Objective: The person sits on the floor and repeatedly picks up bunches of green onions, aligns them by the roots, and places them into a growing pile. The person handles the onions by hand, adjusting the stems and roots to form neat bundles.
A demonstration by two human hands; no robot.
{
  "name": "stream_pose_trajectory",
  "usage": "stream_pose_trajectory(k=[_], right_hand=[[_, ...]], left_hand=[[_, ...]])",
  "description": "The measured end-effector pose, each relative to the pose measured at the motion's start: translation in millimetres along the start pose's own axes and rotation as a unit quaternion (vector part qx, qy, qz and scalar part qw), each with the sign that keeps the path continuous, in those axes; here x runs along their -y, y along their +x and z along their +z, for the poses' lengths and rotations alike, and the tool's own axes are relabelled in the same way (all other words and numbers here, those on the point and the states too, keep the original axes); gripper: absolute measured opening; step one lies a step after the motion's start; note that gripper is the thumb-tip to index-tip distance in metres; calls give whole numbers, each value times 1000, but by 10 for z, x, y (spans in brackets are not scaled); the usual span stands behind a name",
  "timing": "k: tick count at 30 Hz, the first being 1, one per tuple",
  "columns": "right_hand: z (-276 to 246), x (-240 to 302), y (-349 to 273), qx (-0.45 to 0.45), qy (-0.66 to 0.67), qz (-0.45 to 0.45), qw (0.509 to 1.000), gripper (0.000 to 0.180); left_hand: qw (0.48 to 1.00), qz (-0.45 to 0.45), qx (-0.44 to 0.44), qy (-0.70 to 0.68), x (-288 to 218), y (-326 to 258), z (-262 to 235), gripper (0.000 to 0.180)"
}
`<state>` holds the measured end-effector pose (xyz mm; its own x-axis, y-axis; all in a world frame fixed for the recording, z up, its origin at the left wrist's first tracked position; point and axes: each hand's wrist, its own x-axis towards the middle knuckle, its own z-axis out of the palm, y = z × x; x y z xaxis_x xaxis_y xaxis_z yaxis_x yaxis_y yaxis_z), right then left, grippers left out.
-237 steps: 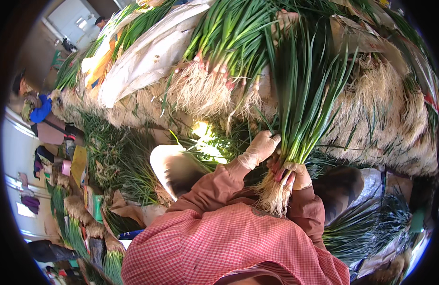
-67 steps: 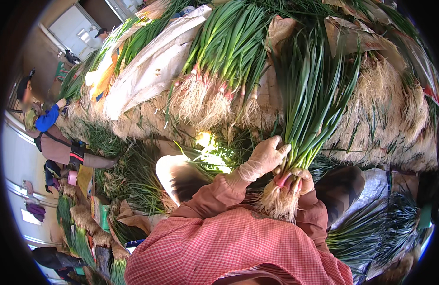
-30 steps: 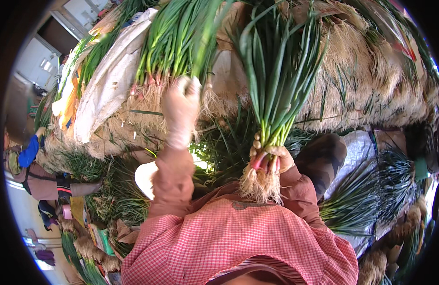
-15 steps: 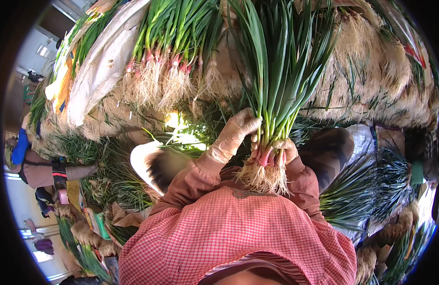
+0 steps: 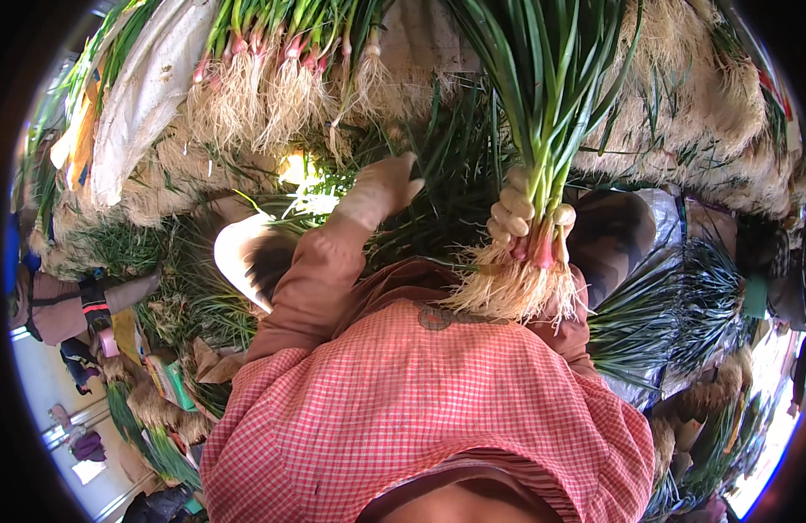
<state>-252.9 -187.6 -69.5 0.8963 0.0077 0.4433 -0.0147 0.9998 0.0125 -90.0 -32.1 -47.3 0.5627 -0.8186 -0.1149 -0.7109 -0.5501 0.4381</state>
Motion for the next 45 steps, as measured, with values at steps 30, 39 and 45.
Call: stream_pose_trajectory(k=[30,39,45], right_hand=[[-114,265,249,-149,-186,36,971,65],[-27,18,335,-217,-182,106,953,84],[41,-22,355,-200,-172,68,962,60]], left_hand=[[988,-30,-126,-86,112,-1025,-1907,39],[909,-257,-263,196,589,349,-2497,39],[913,-141,-328,-199,-173,-125,-1665,15]])
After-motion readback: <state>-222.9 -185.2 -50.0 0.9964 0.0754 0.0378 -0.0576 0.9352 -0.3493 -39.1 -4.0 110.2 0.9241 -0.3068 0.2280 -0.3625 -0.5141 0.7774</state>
